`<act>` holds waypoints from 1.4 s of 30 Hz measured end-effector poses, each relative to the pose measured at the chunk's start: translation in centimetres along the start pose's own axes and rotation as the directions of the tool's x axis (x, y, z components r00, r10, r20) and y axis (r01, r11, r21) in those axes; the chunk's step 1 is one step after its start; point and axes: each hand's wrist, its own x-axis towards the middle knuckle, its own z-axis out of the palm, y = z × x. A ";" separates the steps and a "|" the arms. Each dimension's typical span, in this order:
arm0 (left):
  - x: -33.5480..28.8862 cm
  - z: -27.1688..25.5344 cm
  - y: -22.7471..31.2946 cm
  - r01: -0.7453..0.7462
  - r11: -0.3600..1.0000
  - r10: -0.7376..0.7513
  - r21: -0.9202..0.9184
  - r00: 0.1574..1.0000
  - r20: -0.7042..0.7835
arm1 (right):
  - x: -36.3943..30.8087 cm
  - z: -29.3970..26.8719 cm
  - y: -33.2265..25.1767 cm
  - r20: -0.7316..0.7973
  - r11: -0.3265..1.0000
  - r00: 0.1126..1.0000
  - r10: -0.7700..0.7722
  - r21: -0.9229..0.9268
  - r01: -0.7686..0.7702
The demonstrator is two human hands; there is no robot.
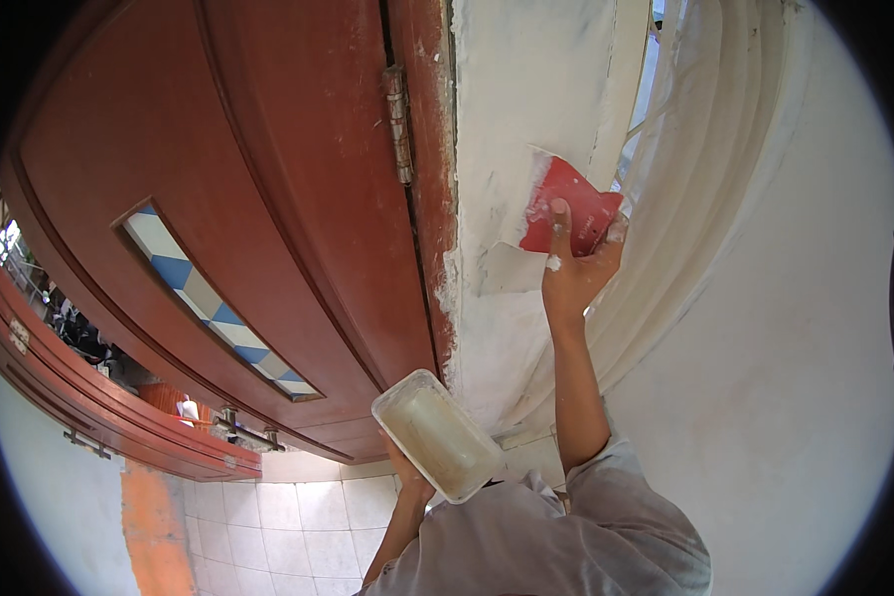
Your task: The person patches a wall next to a door frame using a spatula. They repeatedly scoop white putty from a plastic container and smooth it onto the wall surface to fill gaps and imperfections.
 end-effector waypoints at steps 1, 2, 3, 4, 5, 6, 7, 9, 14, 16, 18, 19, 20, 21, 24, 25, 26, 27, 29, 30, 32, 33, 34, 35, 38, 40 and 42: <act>-0.2 -0.3 0.0 0.008 1.000 -0.008 -0.014 1.000 -0.013 | -0.2 -0.4 0.1 -0.016 1.000 1.000 0.011 0.015 -0.011; -0.4 -0.5 0.0 0.015 1.000 -0.015 -0.022 0.999 -0.031 | -0.7 -0.6 0.0 -0.012 1.000 1.000 0.013 0.015 -0.013; -0.5 -0.6 0.0 0.018 0.999 -0.019 -0.033 0.999 -0.045 | -1.1 -0.7 -0.1 -0.005 0.999 1.000 0.007 0.035 -0.007; -0.7 -0.7 -0.1 0.024 0.999 -0.026 -0.040 0.998 -0.059 | -1.5 -0.8 -0.4 -0.003 0.999 1.000 -0.001 0.054 0.001; -0.9 -0.7 -0.1 0.030 0.998 -0.034 -0.048 0.997 -0.071 | -2.0 -0.7 -0.6 -0.003 0.999 1.000 0.001 0.054 -0.001; -1.0 -0.7 -0.1 0.033 0.998 -0.039 -0.060 0.996 -0.085 | -2.7 -0.4 -1.0 0.043 0.999 0.999 0.008 0.043 -0.010; -1.1 -0.8 0.0 0.035 0.997 -0.042 -0.069 0.994 -0.098 | -3.5 0.0 -1.2 0.089 0.999 0.996 0.020 0.032 -0.023; -1.4 -0.8 0.3 0.039 0.996 -0.050 -0.084 0.991 -0.128 | -4.6 0.6 -0.8 0.119 0.998 0.991 0.053 0.034 -0.057; -1.7 0.2 0.8 0.039 0.998 -0.044 -0.044 0.993 -0.113 | -4.9 0.5 1.8 0.154 0.997 0.988 0.021 -0.071 -0.010; -2.0 0.8 1.1 0.043 0.999 -0.046 -0.030 0.993 -0.112 | -4.1 0.1 1.7 0.114 0.995 0.993 -0.035 -0.093 0.046; -2.3 0.8 1.2 0.067 0.996 -0.073 -0.061 0.990 -0.117 | -3.6 -0.7 1.6 0.075 0.987 0.992 -0.097 -0.121 0.106; -2.4 0.0 1.3 0.067 0.995 -0.075 -0.070 0.989 -0.125 | -3.6 -1.0 1.8 0.031 0.994 0.999 -0.030 -0.103 0.033; -2.3 -2.0 1.3 0.083 0.996 -0.083 -0.024 0.996 -0.040 | -3.5 -1.5 1.8 -0.011 0.996 0.999 0.034 -0.085 -0.035; -1.9 -3.9 1.1 0.089 0.996 -0.089 -0.002 0.996 0.001 | -3.7 -1.9 2.2 -0.014 0.997 0.998 0.063 -0.047 -0.063; -1.0 -5.9 0.6 0.098 0.995 -0.099 0.019 0.994 0.040 | -4.0 -2.4 2.2 0.011 0.997 1.000 -0.001 0.074 0.000; -1.0 -6.0 0.5 0.097 0.995 -0.098 0.019 0.995 0.034 | -4.3 -2.3 2.1 0.012 0.998 1.000 0.002 0.068 -0.003; -1.1 -6.0 0.4 0.094 0.995 -0.094 0.020 0.995 0.025 | -4.6 -1.8 1.8 0.070 0.997 0.997 0.032 0.063 -0.037; -1.0 -6.1 0.4 0.095 0.995 -0.095 0.018 0.995 0.015 | -4.9 -1.5 1.6 0.128 0.996 0.990 0.063 0.055 -0.071; -0.9 -5.4 0.4 0.096 0.995 -0.096 0.019 0.995 0.003 | -5.1 -1.1 2.7 0.166 0.998 0.985 0.043 0.028 -0.049; -1.0 -5.1 0.3 0.097 0.995 -0.097 0.018 0.995 0.001 | -5.2 -1.0 3.2 0.206 1.000 0.978 0.024 0.005 -0.025; -1.0 -4.7 0.5 0.097 0.995 -0.097 0.021 0.995 -0.008 | -5.3 -0.8 3.7 0.208 0.998 0.977 0.055 -0.021 -0.051; -0.9 -4.6 0.6 0.096 0.995 -0.096 0.024 0.995 -0.008 | -5.1 -0.9 3.9 0.196 0.998 0.980 0.031 -0.051 -0.022; -1.0 -4.6 0.7 0.094 0.995 -0.094 0.025 0.996 -0.009 | -5.0 -0.9 4.0 0.189 0.997 0.982 0.009 -0.078 0.006; -0.9 -4.5 0.8 0.094 0.995 -0.094 0.024 0.996 -0.011 | -4.9 -0.9 4.0 0.191 0.997 0.981 0.010 -0.076 0.005; -1.0 -4.5 0.9 0.096 0.995 -0.096 0.023 0.995 -0.024 | -4.5 -1.7 3.7 0.105 0.985 0.994 -0.039 -0.161 0.056; -1.0 -4.6 0.9 0.097 0.995 -0.097 0.019 0.995 -0.030 | -4.5 -2.3 3.7 -0.014 0.995 0.999 0.048 -0.084 -0.049; -1.0 -4.6 1.0 0.098 0.995 -0.098 0.015 0.994 -0.040 | -4.7 -2.8 3.8 -0.013 0.996 1.000 0.020 -0.083 -0.021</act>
